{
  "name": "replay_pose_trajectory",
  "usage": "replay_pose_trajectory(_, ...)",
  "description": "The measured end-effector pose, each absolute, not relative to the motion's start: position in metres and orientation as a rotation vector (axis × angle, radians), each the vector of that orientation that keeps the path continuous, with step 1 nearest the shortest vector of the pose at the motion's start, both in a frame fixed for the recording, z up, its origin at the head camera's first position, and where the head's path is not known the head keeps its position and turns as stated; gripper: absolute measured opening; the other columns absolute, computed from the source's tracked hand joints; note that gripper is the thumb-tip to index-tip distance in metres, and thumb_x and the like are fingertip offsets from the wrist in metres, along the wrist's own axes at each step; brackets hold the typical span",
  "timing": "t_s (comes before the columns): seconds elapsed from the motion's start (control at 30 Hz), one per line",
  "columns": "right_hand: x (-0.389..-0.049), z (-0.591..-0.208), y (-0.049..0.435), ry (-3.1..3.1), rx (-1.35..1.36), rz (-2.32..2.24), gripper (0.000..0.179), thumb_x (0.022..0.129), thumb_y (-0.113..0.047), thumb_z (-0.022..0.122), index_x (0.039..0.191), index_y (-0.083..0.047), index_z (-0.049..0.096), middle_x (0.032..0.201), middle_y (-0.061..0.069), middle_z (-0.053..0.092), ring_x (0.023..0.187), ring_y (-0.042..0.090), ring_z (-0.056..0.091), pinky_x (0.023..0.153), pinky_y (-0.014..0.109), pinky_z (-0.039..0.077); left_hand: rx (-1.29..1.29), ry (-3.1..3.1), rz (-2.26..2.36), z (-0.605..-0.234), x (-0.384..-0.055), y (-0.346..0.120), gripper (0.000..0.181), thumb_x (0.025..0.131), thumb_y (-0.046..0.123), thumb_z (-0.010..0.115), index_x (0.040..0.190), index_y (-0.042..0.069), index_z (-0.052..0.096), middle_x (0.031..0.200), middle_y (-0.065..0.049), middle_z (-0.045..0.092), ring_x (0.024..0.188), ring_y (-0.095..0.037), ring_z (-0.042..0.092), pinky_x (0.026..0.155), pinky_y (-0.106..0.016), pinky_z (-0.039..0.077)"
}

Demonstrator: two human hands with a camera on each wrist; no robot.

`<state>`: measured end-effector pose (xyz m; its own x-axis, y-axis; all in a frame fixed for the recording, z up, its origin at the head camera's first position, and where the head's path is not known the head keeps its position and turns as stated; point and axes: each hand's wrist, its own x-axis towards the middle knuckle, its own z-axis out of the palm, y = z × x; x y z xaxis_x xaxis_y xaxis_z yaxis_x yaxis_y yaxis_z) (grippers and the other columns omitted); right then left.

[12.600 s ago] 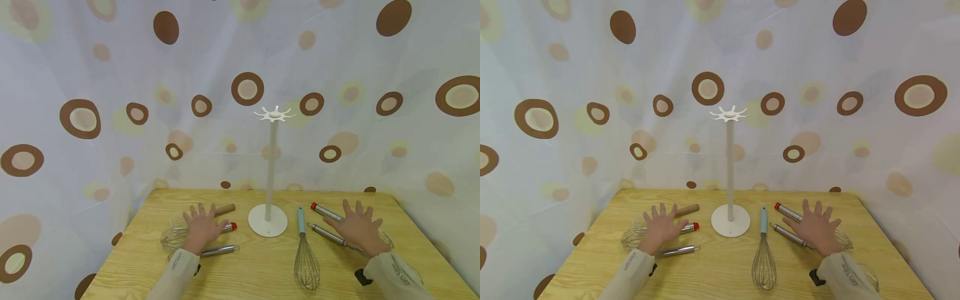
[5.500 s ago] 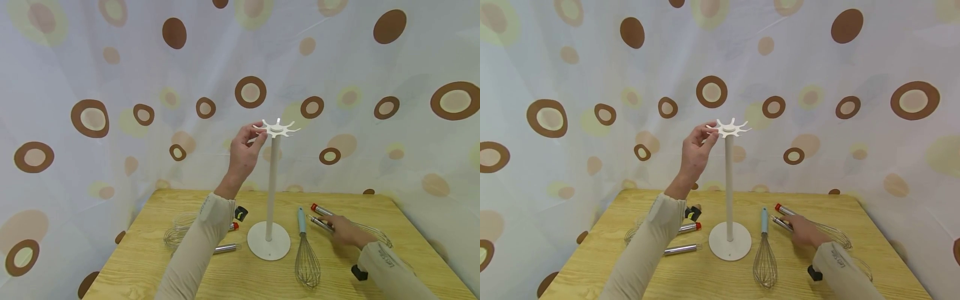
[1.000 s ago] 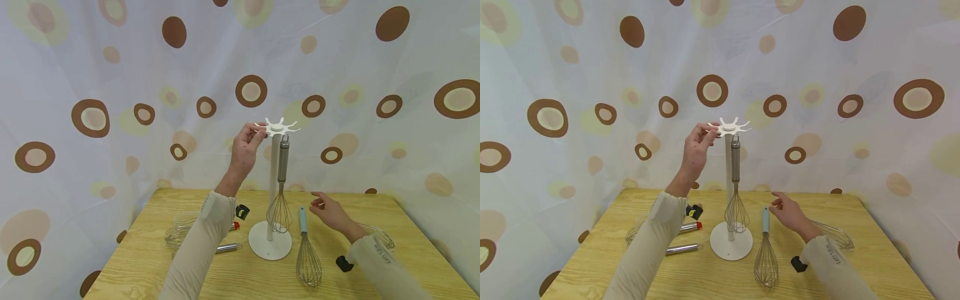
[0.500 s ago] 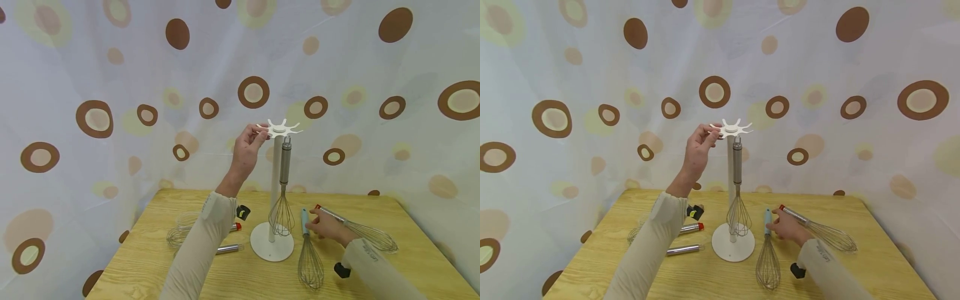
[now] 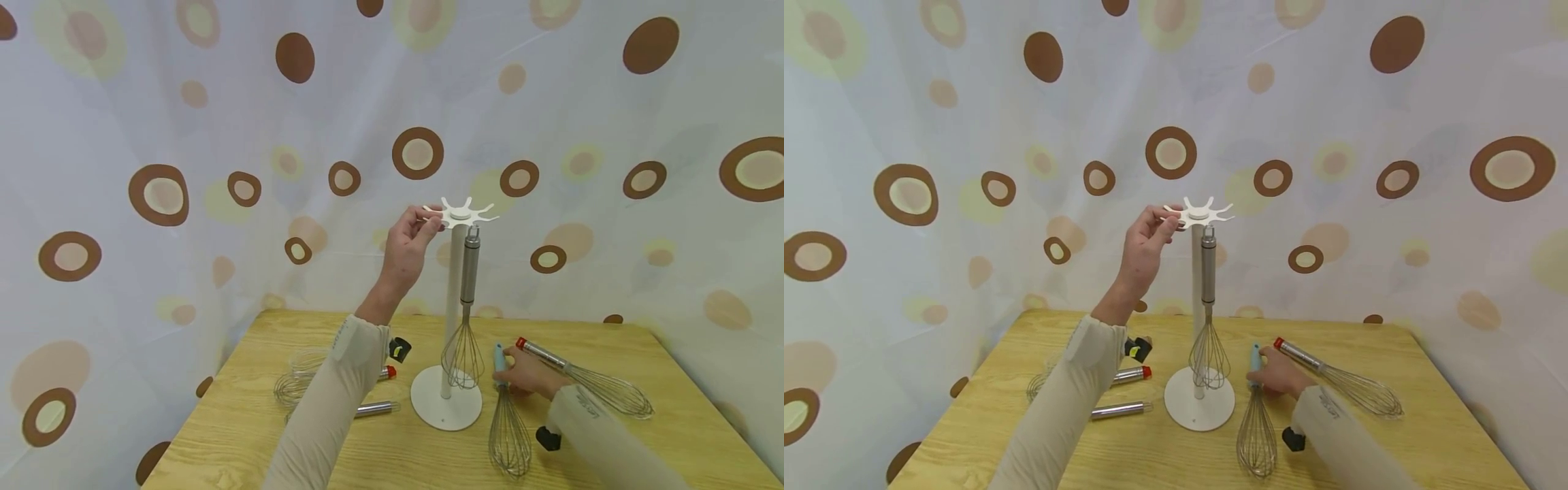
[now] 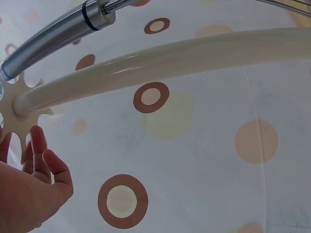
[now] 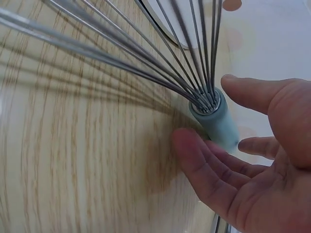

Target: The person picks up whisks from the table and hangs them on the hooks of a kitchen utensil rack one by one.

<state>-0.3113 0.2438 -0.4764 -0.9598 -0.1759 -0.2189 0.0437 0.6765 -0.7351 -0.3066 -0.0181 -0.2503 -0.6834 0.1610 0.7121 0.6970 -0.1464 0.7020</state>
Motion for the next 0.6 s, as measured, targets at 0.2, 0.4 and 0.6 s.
replay_pose_trajectory(0.2, -0.313, -0.482, 0.243, 2.697, -0.097, -1.090, 0.074, 0.085, -0.017, 0.070, 0.137, 0.014, 0.029, 0.108, 0.025, 0.055, 0.071, 0.020, 0.060, 0.064, 0.036, 0.051, -0.964, -1.759, -1.871, -0.253, -0.307, -0.018, 0.014, 0.099, 0.006, 0.048, 0.105, -0.006, 0.053, 0.120, -0.018, 0.055, 0.097, -0.021, 0.058, 0.093, -0.029, 0.045)
replay_pose_trajectory(0.4, -0.311, -0.487, 0.242, 2.629, -0.038, -1.195, 0.076, 0.084, -0.013, 0.070, 0.139, 0.015, 0.024, 0.096, 0.020, 0.058, 0.061, 0.021, 0.061, 0.057, 0.035, 0.053, -0.963, -1.771, -1.875, -0.255, -0.306, -0.019, 0.016, 0.099, 0.006, 0.048, 0.106, -0.007, 0.053, 0.122, -0.019, 0.055, 0.100, -0.030, 0.057, 0.093, -0.028, 0.045)
replay_pose_trajectory(0.6, -0.314, -0.489, 0.243, 2.612, -0.057, -1.262, 0.076, 0.084, -0.011, 0.069, 0.138, 0.016, 0.023, 0.081, 0.015, 0.061, 0.060, 0.021, 0.062, 0.056, 0.035, 0.053, -0.981, -1.770, -1.874, -0.251, -0.309, -0.021, 0.018, 0.100, 0.007, 0.046, 0.109, -0.007, 0.052, 0.123, -0.020, 0.054, 0.102, -0.035, 0.056, 0.094, -0.029, 0.044)
